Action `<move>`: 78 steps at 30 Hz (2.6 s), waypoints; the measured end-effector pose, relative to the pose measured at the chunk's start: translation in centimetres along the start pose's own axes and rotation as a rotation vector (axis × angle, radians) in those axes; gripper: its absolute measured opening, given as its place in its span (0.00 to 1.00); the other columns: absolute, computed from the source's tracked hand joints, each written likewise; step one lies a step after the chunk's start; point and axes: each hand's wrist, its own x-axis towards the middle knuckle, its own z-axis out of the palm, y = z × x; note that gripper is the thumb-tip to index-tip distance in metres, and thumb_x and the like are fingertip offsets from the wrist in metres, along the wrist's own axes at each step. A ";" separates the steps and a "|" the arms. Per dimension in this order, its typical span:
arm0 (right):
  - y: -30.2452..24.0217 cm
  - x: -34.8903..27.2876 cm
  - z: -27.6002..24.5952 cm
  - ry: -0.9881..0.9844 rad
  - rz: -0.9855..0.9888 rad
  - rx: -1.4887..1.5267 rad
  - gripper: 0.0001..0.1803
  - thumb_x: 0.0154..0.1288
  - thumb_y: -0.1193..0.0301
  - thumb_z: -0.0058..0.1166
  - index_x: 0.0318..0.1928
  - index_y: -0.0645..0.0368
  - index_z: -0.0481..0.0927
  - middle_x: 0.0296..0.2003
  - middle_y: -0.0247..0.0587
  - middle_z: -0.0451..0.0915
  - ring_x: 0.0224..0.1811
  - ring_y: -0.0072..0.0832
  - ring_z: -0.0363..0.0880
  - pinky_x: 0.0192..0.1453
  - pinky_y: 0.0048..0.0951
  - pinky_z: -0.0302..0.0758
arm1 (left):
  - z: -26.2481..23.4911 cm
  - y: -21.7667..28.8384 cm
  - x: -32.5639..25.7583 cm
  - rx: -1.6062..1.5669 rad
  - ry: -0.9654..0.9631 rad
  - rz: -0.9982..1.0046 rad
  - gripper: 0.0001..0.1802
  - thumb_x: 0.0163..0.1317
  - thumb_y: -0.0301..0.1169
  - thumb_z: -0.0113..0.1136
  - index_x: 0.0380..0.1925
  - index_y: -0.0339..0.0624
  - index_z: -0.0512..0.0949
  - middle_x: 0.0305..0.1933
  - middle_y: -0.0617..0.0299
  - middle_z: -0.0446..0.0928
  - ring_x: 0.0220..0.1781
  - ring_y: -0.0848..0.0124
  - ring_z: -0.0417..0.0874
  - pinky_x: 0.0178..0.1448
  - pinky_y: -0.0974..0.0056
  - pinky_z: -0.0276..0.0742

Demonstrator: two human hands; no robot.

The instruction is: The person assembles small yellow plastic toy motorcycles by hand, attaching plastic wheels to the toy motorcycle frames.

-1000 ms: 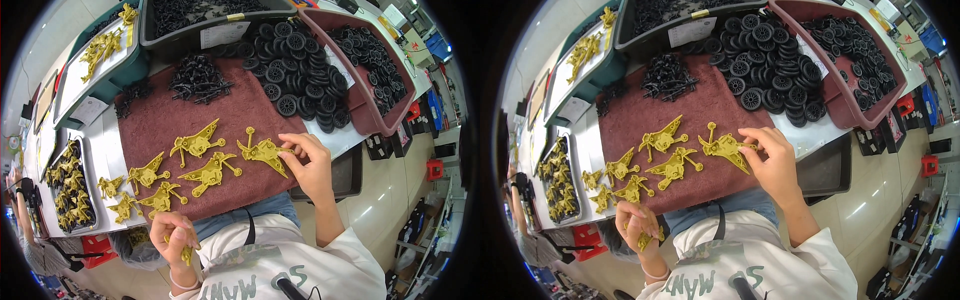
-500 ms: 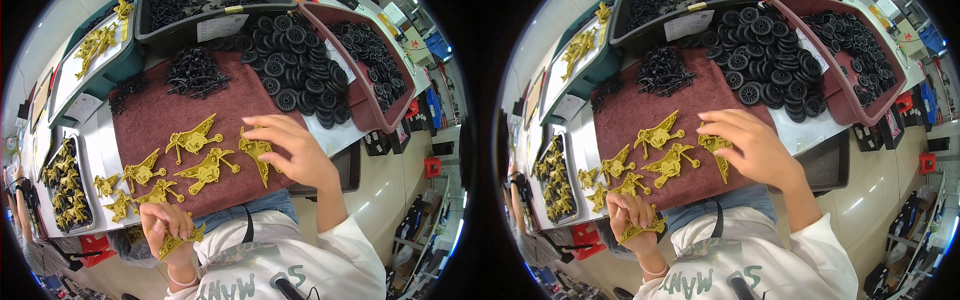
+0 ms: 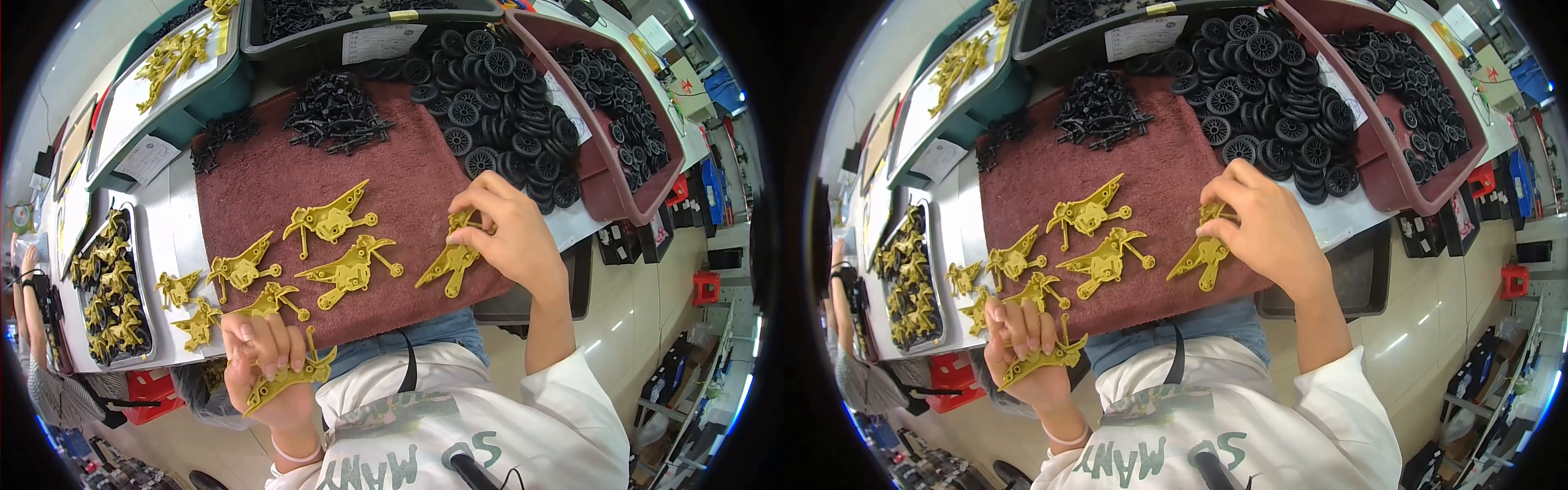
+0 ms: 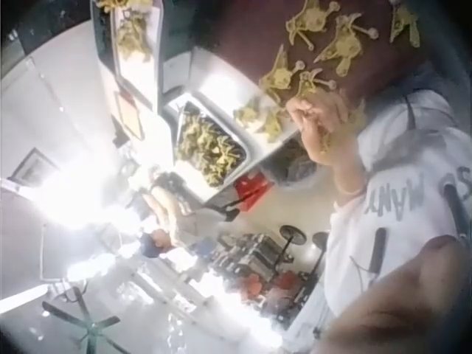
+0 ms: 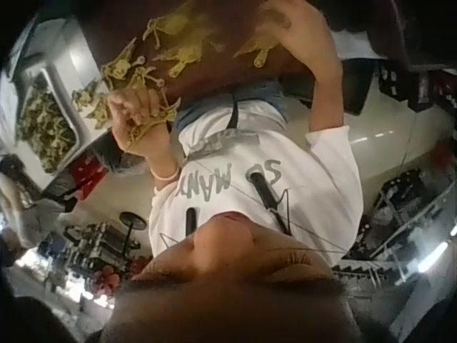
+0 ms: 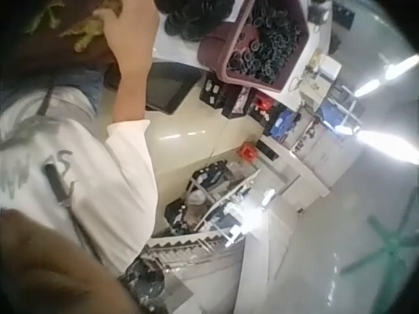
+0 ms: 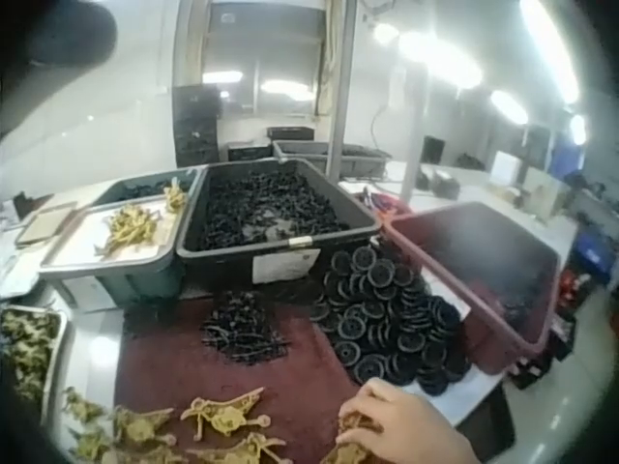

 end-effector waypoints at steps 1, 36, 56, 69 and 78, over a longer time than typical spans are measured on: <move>0.2 -0.2 0.1 0.081 -0.006 -0.033 0.14 0.51 0.72 0.68 0.39 0.60 0.80 0.35 0.38 0.73 0.31 0.31 0.74 0.38 0.33 0.71 | 0.3 -0.2 0.1 0.013 -0.031 -0.019 0.10 0.67 0.35 0.49 0.41 0.43 0.65 0.20 0.68 0.61 0.24 0.76 0.60 0.27 0.69 0.62; -6.6 -1.1 4.3 -0.395 -0.402 0.617 0.19 0.49 0.81 0.66 0.43 0.56 0.77 0.39 0.36 0.78 0.39 0.27 0.76 0.42 0.29 0.72 | 3.8 -2.2 1.2 0.247 -0.161 -0.317 0.45 0.69 0.65 0.37 0.71 0.39 0.51 0.71 0.45 0.60 0.70 0.57 0.66 0.72 0.54 0.58; -0.1 3.6 2.4 0.215 0.219 0.908 0.27 0.49 0.84 0.68 0.46 0.58 0.68 0.31 0.38 0.80 0.31 0.20 0.81 0.35 0.20 0.78 | -4.9 11.3 33.8 1.763 -0.108 0.483 0.18 0.67 0.39 0.59 0.48 0.37 0.78 0.44 0.49 0.80 0.47 0.57 0.81 0.55 0.58 0.74; -1.4 3.3 2.7 0.383 -0.075 -0.089 0.18 0.52 0.69 0.69 0.45 0.54 0.82 0.49 0.44 0.69 0.49 0.42 0.71 0.52 0.39 0.72 | -3.5 12.7 33.9 2.121 -0.051 0.431 0.13 0.56 0.31 0.59 0.40 0.34 0.81 0.38 0.46 0.80 0.36 0.55 0.83 0.45 0.56 0.77; -2.4 2.6 1.3 0.370 -0.177 0.153 0.32 0.56 0.65 0.69 0.62 0.53 0.75 0.56 0.42 0.67 0.54 0.36 0.70 0.55 0.34 0.70 | 5.1 9.3 20.6 1.746 -0.416 0.717 0.13 0.59 0.23 0.59 0.46 0.40 0.78 0.36 0.55 0.78 0.30 0.66 0.82 0.37 0.63 0.79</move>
